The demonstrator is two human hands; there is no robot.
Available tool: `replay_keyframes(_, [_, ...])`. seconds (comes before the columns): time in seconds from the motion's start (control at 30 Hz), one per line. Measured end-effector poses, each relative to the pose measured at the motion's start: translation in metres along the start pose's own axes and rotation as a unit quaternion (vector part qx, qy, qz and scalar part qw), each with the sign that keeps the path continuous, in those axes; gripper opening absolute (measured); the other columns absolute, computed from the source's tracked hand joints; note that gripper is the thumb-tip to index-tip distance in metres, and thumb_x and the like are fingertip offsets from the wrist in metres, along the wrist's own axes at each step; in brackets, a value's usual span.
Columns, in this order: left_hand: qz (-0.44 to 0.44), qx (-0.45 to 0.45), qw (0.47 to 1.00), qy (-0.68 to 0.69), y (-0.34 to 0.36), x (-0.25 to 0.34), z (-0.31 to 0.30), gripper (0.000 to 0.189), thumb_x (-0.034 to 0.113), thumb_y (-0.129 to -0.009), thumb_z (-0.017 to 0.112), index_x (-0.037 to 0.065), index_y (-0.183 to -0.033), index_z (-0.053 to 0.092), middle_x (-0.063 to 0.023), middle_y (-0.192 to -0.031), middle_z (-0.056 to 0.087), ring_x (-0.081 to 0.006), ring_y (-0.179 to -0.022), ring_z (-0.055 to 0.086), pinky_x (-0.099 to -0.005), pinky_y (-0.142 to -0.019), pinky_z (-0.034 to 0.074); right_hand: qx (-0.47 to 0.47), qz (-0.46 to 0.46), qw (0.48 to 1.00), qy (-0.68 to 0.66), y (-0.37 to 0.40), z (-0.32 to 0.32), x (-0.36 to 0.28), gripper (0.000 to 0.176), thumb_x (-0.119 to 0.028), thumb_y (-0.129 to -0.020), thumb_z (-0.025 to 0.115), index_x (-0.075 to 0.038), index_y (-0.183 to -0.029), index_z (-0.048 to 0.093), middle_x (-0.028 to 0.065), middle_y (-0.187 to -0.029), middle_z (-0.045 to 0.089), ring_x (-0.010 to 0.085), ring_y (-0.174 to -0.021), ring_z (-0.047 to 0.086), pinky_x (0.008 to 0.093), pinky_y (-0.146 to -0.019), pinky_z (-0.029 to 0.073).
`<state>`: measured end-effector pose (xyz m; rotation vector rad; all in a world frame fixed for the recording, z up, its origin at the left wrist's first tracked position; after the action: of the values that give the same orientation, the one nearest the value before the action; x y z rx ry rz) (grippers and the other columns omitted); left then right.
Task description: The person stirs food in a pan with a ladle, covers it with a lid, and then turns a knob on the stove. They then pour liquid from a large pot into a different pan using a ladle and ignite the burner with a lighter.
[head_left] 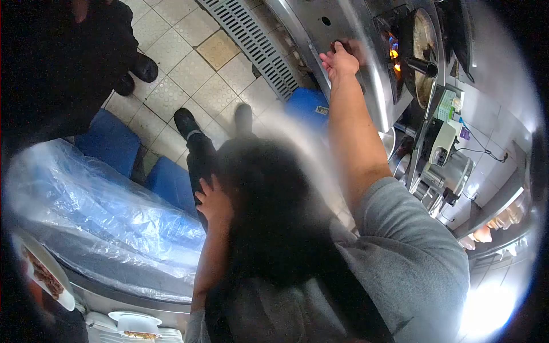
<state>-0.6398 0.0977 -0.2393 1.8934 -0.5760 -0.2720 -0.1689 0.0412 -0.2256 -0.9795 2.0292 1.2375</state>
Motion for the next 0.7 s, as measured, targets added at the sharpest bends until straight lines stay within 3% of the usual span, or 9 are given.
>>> replay_keyframes(0.03, [0.000, 0.000, 1.000, 0.000, -0.001, -0.001, 0.001, 0.078, 0.057, -0.088, 0.055, 0.022, -0.151, 0.027, -0.0129, -0.157, 0.020, -0.0467, -0.136, 0.030, -0.0640, -0.098, 0.038, 0.001, 0.006, 1.000, 0.014, 0.000, 0.000, 0.000, 0.031, -0.029, -0.094, 0.061, -0.003, -0.112, 0.059, 0.0169, -0.106, 0.061, 0.0292, -0.079, 0.068, 0.0347, -0.056, 0.048])
replay_keyframes(0.17, [-0.001, -0.002, 1.000, 0.009, 0.001, 0.001, -0.004, 0.079, 0.057, -0.087, 0.058, 0.021, -0.150, 0.027, -0.0138, -0.156, 0.021, -0.0466, -0.136, 0.030, -0.0640, -0.098, 0.037, 0.004, 0.013, 1.000, 0.013, 0.001, -0.001, 0.000, 0.029, -0.029, -0.094, 0.061, -0.004, -0.110, 0.061, 0.0173, -0.106, 0.062, 0.0292, -0.079, 0.068, 0.0350, -0.056, 0.048])
replay_keyframes(0.2, [-0.001, -0.006, 1.000, 0.013, 0.002, 0.002, -0.006, 0.080, 0.057, -0.086, 0.058, 0.021, -0.150, 0.028, -0.0143, -0.156, 0.022, -0.0468, -0.136, 0.030, -0.0640, -0.098, 0.038, 0.004, 0.003, 1.000, -0.021, 0.000, -0.001, -0.001, 0.032, -0.021, -0.091, 0.065, 0.000, -0.111, 0.049, 0.0132, -0.076, 0.059, 0.0276, -0.054, 0.060, 0.0359, -0.040, 0.042])
replay_keyframes(0.53, [-0.001, 0.001, 1.000, 0.017, 0.000, 0.004, 0.004, 0.083, 0.061, -0.085, 0.057, 0.020, -0.151, 0.026, -0.0149, -0.156, 0.020, -0.0474, -0.136, 0.029, -0.0649, -0.099, 0.036, 0.018, -0.009, 1.000, 0.014, 0.009, 0.000, -0.004, 0.031, -0.025, -0.093, 0.063, 0.004, -0.099, 0.055, 0.0137, -0.077, 0.063, 0.0260, -0.057, 0.063, 0.0341, -0.042, 0.043])
replay_keyframes(0.7, [-0.007, -0.023, 1.000, 0.008, 0.001, 0.006, -0.001, 0.084, 0.062, -0.086, 0.055, 0.020, -0.152, 0.024, -0.0147, -0.157, 0.018, -0.0468, -0.137, 0.027, -0.0638, -0.100, 0.036, 0.001, -0.007, 1.000, 0.017, 0.011, -0.001, -0.005, 0.031, -0.025, -0.093, 0.062, 0.004, -0.103, 0.055, 0.0148, -0.082, 0.063, 0.0262, -0.060, 0.064, 0.0334, -0.043, 0.044])
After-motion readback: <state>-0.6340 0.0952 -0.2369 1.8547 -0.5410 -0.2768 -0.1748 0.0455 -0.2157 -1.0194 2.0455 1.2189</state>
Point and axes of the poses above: each hand's wrist, its own y-axis away from the middle knuckle, its own z-axis out of the palm, x = y × z, the point moved 1 cm from there along -y, towards the middle knuckle
